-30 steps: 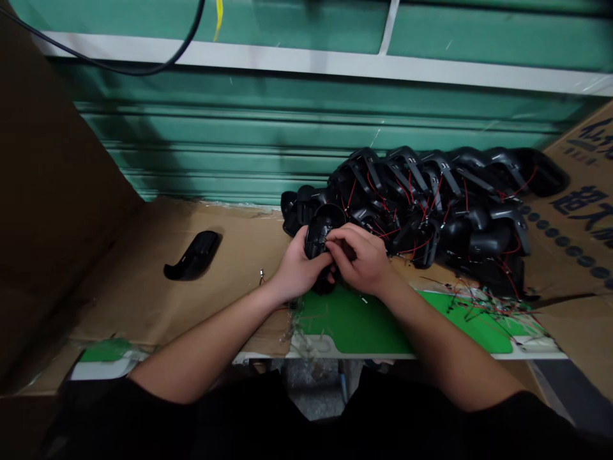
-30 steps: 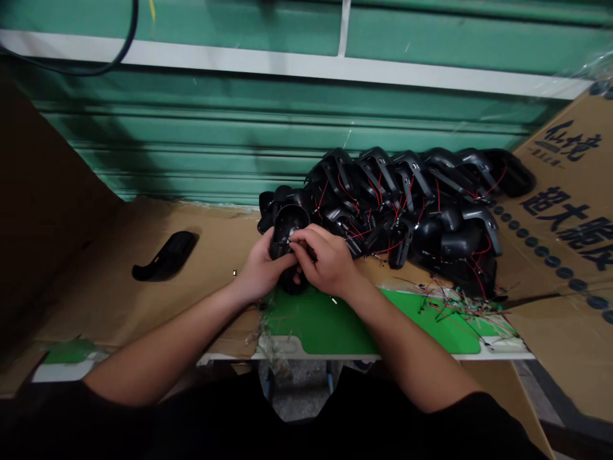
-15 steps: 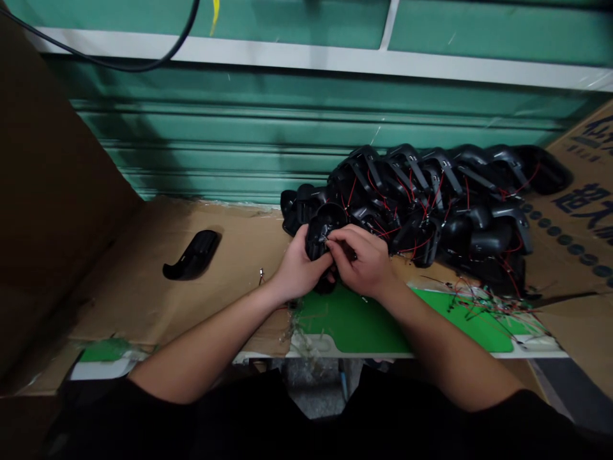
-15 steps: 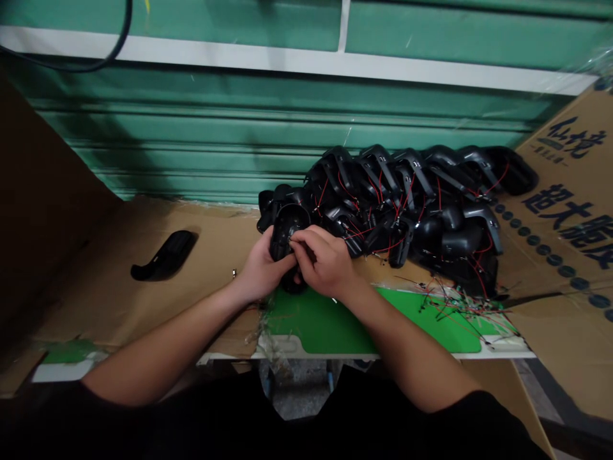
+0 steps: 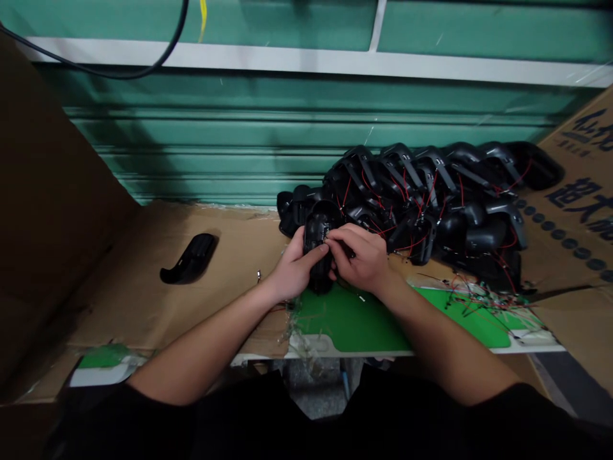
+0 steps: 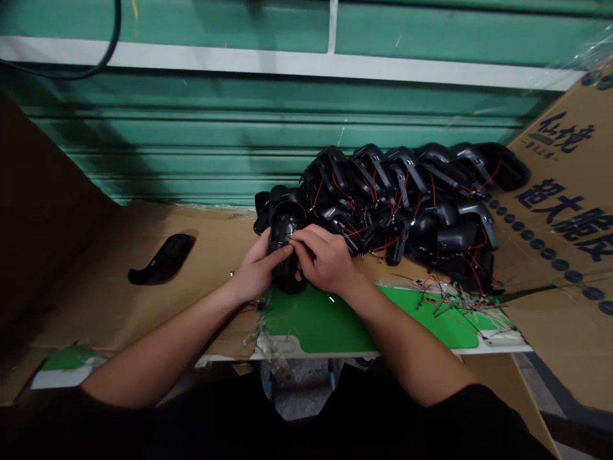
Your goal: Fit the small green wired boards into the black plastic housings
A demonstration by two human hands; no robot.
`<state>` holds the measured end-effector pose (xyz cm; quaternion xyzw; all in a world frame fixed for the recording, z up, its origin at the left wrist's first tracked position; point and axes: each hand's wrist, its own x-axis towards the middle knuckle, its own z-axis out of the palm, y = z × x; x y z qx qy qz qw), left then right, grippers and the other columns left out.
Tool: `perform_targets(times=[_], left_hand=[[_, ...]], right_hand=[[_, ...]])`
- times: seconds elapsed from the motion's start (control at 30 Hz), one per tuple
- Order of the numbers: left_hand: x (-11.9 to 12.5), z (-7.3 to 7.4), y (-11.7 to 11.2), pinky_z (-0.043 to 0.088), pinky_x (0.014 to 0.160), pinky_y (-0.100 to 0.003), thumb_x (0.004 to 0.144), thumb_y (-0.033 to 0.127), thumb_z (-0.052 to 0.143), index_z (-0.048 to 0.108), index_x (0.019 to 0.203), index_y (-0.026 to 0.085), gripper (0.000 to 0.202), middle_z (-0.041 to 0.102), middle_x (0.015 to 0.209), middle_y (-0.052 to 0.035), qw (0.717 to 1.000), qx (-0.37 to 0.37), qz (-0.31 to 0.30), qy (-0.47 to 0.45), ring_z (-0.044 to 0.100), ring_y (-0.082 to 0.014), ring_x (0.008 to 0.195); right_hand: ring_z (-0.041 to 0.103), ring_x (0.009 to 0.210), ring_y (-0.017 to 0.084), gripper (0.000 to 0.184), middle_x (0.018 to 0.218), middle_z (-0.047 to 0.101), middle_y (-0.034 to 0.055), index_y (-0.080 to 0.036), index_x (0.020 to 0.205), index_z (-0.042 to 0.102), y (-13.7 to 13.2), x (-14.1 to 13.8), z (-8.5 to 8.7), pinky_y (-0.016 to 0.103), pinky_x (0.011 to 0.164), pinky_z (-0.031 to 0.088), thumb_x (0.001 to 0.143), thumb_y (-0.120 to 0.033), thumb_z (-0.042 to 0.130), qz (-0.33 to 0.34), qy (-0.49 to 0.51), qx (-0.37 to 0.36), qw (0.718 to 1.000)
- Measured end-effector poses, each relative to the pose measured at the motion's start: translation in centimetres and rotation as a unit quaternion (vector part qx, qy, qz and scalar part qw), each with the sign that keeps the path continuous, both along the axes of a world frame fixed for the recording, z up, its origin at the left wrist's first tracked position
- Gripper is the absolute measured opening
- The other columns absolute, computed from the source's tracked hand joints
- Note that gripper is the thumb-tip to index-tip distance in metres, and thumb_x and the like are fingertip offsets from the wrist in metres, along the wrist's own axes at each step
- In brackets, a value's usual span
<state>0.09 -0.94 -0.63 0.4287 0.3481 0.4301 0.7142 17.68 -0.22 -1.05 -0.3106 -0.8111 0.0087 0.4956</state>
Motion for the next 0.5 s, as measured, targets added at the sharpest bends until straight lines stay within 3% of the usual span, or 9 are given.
perform_targets(times=[0.17, 0.27, 0.4, 0.5], left_hand=[[0.0, 0.3, 0.2, 0.062, 0.060, -0.029, 0.080, 0.042, 0.076, 0.047, 0.117, 0.016, 0.054, 0.063, 0.085, -0.0005, 1.000, 0.005, -0.007, 0.016, 0.066, -0.0106, 0.068], [0.0, 0.4, 0.4, 0.060, 0.060, -0.025, 0.080, 0.037, 0.072, 0.049, 0.113, 0.015, 0.045, 0.062, 0.079, -0.0001, 1.000, 0.001, 0.023, 0.016, 0.064, -0.0091, 0.066], [0.0, 0.3, 0.7, 0.057, 0.055, -0.026, 0.077, 0.036, 0.069, 0.051, 0.107, 0.015, 0.041, 0.061, 0.074, 0.0011, 0.997, -0.005, 0.067, 0.031, 0.061, -0.0102, 0.056], [0.0, 0.3, 0.8, 0.057, 0.055, -0.026, 0.075, 0.036, 0.069, 0.052, 0.109, 0.016, 0.043, 0.060, 0.078, 0.0024, 0.996, 0.013, 0.080, 0.026, 0.060, -0.0098, 0.056]], right_hand=[[0.066, 0.081, 0.016, 0.017, 0.095, 0.070, 0.0084, -0.016, 0.114, 0.068, 0.2, 0.3, 0.1, 0.029, 0.072, 0.054, 0.100, -0.010, 0.063, 0.017, 0.002, -0.008, 1.000], [0.067, 0.082, 0.016, 0.019, 0.097, 0.071, 0.0084, -0.017, 0.117, 0.069, 0.0, 0.1, 0.4, 0.030, 0.073, 0.056, 0.100, -0.012, 0.061, 0.026, -0.001, -0.036, 0.999], [0.062, 0.063, 0.011, 0.006, 0.085, 0.068, 0.0036, -0.017, 0.101, 0.070, -0.5, -0.6, 0.5, 0.026, 0.057, 0.051, 0.097, -0.022, 0.068, -0.038, 0.068, -0.161, 0.984], [0.061, 0.056, 0.010, 0.017, 0.081, 0.067, 0.0018, -0.017, 0.099, 0.065, -0.7, -1.1, 0.5, 0.024, 0.050, 0.048, 0.096, -0.031, 0.073, -0.060, 0.116, -0.264, 0.956]])
